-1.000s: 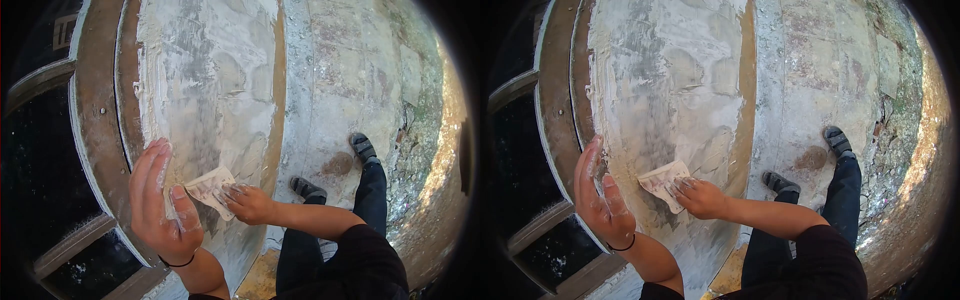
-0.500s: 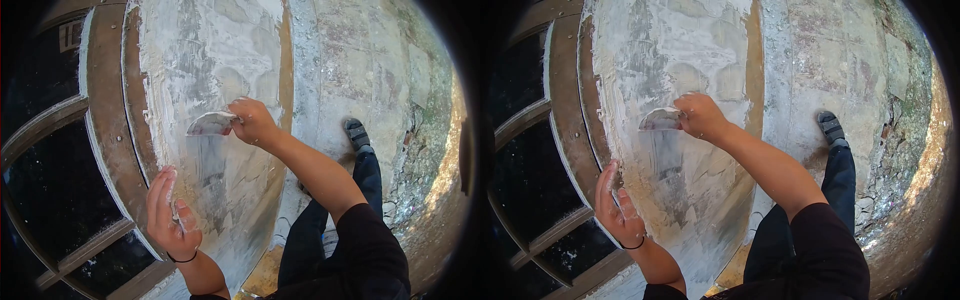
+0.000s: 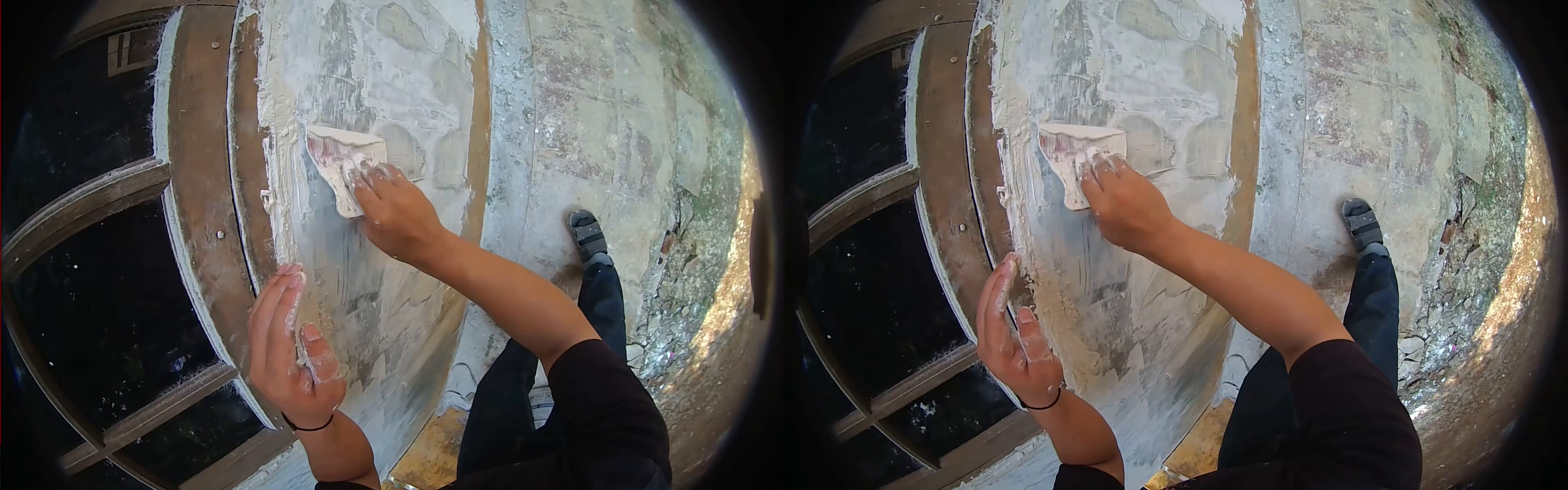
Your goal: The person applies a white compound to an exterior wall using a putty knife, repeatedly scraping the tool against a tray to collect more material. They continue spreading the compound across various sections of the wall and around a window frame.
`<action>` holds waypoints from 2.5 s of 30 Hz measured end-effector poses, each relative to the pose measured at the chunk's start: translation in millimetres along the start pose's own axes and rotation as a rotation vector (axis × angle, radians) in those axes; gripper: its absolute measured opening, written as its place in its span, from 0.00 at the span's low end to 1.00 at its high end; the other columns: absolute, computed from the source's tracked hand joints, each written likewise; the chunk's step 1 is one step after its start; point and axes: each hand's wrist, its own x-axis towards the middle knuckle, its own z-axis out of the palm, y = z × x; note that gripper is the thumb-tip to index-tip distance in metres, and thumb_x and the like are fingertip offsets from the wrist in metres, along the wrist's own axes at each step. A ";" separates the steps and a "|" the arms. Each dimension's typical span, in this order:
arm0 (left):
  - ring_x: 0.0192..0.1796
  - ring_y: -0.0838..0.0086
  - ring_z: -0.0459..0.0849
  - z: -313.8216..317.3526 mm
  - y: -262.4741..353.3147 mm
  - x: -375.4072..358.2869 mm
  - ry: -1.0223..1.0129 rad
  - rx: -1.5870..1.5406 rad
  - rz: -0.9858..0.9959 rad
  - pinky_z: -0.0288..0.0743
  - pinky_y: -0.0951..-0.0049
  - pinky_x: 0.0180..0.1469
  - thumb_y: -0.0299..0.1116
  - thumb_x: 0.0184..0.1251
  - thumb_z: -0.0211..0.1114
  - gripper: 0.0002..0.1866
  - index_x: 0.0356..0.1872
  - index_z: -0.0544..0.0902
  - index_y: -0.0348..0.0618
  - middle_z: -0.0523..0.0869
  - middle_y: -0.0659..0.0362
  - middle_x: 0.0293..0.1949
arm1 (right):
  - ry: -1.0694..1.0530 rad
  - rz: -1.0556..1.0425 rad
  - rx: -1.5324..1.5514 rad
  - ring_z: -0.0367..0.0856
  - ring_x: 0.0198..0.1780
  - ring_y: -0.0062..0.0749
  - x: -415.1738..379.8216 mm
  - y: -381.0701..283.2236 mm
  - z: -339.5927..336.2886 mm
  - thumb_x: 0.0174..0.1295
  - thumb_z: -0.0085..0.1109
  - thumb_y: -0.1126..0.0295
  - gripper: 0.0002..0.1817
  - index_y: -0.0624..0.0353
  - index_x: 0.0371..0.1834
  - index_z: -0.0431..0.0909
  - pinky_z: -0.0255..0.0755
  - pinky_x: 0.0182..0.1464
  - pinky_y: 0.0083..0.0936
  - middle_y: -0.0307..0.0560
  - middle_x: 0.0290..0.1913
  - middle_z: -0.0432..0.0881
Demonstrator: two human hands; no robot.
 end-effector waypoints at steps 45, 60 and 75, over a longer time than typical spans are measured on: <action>0.50 0.53 0.80 15.4 -17.0 35.4 -0.066 0.008 0.064 0.70 0.60 0.57 0.25 0.57 0.46 0.20 0.49 0.76 0.26 0.81 0.41 0.46 | 0.123 0.030 0.045 0.77 0.37 0.43 26.8 54.8 -20.3 0.40 0.58 0.79 0.12 0.60 0.32 0.77 0.72 0.44 0.35 0.47 0.31 0.78; 0.51 0.53 0.79 15.0 -8.5 35.6 -0.142 -0.001 0.084 0.70 0.60 0.57 0.24 0.55 0.46 0.21 0.50 0.75 0.25 0.80 0.41 0.48 | -0.155 0.056 0.395 0.75 0.32 0.40 -38.0 9.7 -27.6 0.38 0.59 0.76 0.07 0.57 0.22 0.72 0.71 0.37 0.31 0.42 0.26 0.74; 0.52 0.53 0.79 11.7 -7.6 63.3 -0.171 0.038 0.058 0.69 0.61 0.57 0.24 0.56 0.47 0.19 0.48 0.76 0.26 0.81 0.42 0.47 | -0.020 0.117 0.234 0.75 0.31 0.45 89.4 124.8 -54.2 0.39 0.61 0.79 0.10 0.58 0.28 0.77 0.70 0.32 0.33 0.48 0.26 0.77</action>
